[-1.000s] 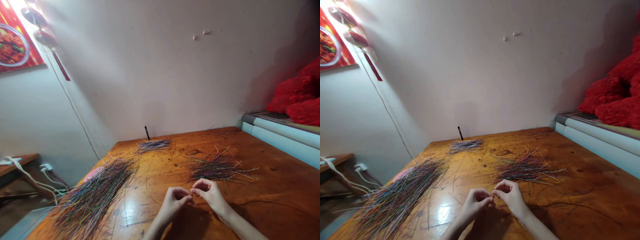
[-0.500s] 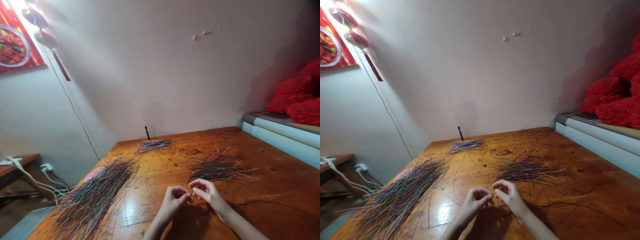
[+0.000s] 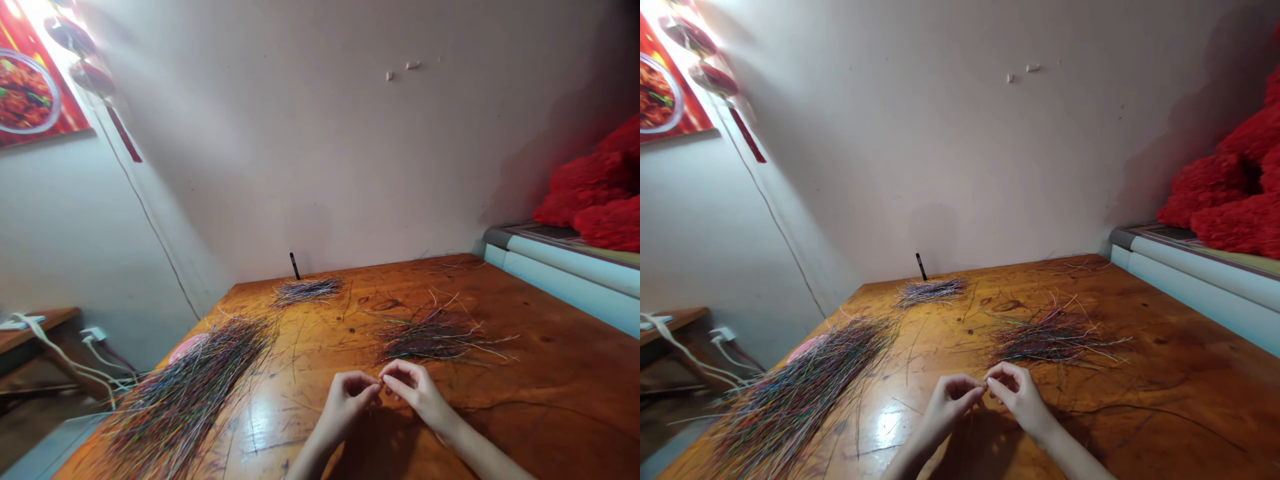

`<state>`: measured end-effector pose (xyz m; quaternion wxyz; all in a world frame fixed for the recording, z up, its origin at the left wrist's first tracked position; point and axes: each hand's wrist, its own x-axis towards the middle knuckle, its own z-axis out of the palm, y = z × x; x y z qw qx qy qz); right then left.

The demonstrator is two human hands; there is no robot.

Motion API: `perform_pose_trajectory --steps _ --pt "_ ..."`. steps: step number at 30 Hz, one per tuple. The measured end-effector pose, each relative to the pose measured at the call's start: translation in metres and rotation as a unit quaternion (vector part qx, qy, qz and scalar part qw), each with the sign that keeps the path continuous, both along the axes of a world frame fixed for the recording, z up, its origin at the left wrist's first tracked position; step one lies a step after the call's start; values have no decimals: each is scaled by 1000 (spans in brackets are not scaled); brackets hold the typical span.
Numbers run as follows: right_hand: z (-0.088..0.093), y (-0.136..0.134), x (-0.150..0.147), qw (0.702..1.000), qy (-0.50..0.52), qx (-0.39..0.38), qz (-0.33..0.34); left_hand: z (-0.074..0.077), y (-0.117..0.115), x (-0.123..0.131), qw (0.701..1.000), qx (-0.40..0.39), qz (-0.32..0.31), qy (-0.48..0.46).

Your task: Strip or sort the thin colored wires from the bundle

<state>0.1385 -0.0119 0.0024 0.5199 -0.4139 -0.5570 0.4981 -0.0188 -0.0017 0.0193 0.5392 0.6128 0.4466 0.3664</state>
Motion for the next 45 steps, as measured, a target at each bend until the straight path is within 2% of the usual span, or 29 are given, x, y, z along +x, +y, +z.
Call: perform_pose_trajectory --steps 9,15,19,24,28,37,45 --pt "-8 1 2 993 -73 80 -45 -2 5 -2 999 11 49 -4" --pt "-13 0 0 992 -80 86 -40 0 5 -3 999 24 41 -11" --pt "-9 0 0 986 -110 118 -46 2 4 -2 998 24 49 -13" --pt "0 -6 1 960 -177 208 -59 3 3 -2 997 30 65 -16" --pt "-2 -9 1 940 -210 260 -60 3 4 -3 996 31 78 -13" --pt "-3 -8 1 934 -219 277 -56 5 3 -3 996 43 74 -14" --pt "-7 -4 7 937 -207 271 -70 -2 4 -4 1000 8 20 -4"
